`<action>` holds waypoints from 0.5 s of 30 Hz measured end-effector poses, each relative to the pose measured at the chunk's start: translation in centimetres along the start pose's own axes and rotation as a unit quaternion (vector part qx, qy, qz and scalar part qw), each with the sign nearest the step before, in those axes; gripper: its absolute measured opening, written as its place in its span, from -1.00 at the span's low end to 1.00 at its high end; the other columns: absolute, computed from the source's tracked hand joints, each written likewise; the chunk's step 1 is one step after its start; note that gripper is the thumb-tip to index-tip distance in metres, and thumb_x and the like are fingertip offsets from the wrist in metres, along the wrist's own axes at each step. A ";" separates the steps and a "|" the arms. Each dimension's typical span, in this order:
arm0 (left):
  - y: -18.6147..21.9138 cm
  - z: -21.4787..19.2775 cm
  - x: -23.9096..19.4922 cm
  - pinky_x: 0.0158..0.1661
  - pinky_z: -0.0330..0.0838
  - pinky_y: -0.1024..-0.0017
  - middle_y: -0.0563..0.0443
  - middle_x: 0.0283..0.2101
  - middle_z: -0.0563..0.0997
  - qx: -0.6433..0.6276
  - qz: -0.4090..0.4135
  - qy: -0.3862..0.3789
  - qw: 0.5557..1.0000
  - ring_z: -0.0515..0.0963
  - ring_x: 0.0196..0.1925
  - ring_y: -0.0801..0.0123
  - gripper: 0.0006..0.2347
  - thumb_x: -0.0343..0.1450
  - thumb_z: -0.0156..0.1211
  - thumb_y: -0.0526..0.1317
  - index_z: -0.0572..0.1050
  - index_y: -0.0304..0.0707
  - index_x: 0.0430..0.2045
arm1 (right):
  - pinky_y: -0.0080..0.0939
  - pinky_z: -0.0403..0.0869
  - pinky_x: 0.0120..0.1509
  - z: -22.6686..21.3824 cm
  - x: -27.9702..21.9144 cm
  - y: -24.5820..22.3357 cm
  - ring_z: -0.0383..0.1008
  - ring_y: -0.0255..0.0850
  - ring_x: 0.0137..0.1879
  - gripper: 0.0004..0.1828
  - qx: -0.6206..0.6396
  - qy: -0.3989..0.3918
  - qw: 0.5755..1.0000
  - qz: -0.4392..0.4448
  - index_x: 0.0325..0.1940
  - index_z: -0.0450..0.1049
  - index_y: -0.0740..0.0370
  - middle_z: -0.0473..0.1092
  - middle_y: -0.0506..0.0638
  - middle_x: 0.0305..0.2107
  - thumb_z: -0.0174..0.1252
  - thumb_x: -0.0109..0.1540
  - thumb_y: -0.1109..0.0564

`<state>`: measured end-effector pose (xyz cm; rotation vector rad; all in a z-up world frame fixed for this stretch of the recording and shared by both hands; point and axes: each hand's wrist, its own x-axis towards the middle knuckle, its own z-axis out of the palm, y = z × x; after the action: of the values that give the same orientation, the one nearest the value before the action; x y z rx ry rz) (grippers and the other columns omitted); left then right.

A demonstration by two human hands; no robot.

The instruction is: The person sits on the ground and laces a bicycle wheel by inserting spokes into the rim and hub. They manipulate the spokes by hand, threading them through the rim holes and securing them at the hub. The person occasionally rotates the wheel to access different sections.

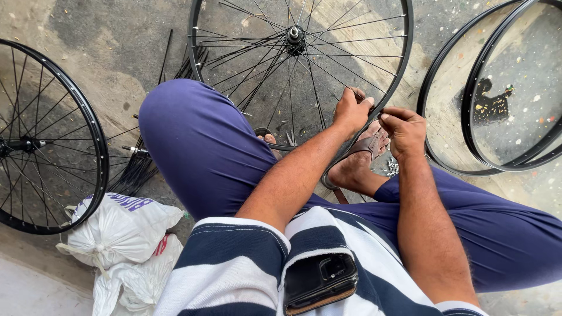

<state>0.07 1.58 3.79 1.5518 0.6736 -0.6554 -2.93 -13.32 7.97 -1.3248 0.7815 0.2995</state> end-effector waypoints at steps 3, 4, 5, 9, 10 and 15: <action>-0.3 0.2 0.1 -0.16 0.55 0.30 -0.07 -0.18 0.64 -0.003 0.008 0.005 1.000 0.66 -0.19 0.25 -0.72 0.37 0.31 -0.14 0.40 -0.23 -0.16 | -0.30 0.63 -0.12 0.0 0.1 0.6 0.59 -0.22 -0.28 -0.84 -0.018 -0.001 0.999 -0.043 -0.20 0.55 0.41 0.55 0.08 -0.34 0.28 0.16 0.46; -0.4 0.3 0.2 -0.16 0.54 0.30 -0.07 -0.19 0.64 -0.004 0.010 0.008 1.000 0.66 -0.19 0.25 -0.72 0.36 0.31 -0.14 0.40 -0.24 -0.17 | -0.30 0.63 -0.12 0.1 0.2 0.8 0.59 -0.23 -0.27 -0.84 -0.027 0.001 0.998 -0.059 -0.20 0.54 0.41 0.54 0.08 -0.33 0.29 0.16 0.47; -0.5 0.4 0.3 -0.16 0.55 0.30 -0.08 -0.19 0.65 -0.007 0.015 0.010 1.000 0.66 -0.19 0.25 -0.71 0.36 0.31 -0.14 0.40 -0.25 -0.17 | -0.31 0.62 -0.11 0.1 0.4 1.0 0.59 -0.24 -0.26 -0.81 -0.021 -0.003 0.997 -0.072 -0.20 0.52 0.39 0.54 0.07 -0.33 0.30 0.15 0.48; -0.9 0.6 0.4 -0.17 0.56 0.30 -0.08 -0.21 0.65 -0.022 0.019 0.011 1.000 0.67 -0.20 0.25 -0.72 0.36 0.31 -0.15 0.41 -0.26 -0.18 | -0.33 0.61 -0.08 -0.1 0.9 1.3 0.57 -0.29 -0.23 -0.74 -0.031 -0.015 0.995 -0.096 -0.22 0.47 0.33 0.52 0.03 -0.31 0.34 0.13 0.51; -1.0 0.6 0.4 -0.17 0.56 0.30 -0.08 -0.21 0.65 -0.025 0.016 0.010 0.999 0.67 -0.20 0.25 -0.72 0.37 0.31 -0.15 0.41 -0.26 -0.17 | -0.33 0.60 -0.07 -0.2 1.0 1.3 0.56 -0.30 -0.22 -0.73 -0.041 -0.017 0.994 -0.096 -0.22 0.46 0.33 0.52 0.03 -0.31 0.34 0.13 0.52; -1.2 0.6 0.3 -0.17 0.56 0.31 -0.08 -0.22 0.65 -0.025 0.031 0.012 0.999 0.67 -0.21 0.26 -0.73 0.37 0.30 -0.16 0.41 -0.27 -0.17 | -0.33 0.59 -0.05 -0.5 1.1 1.5 0.55 -0.31 -0.21 -0.72 -0.080 -0.043 0.991 -0.103 -0.25 0.47 0.33 0.51 0.01 -0.31 0.34 0.10 0.53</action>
<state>-0.62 1.08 2.69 1.5294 0.6529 -0.5713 -3.27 -13.64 6.10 -1.5204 0.5518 0.2573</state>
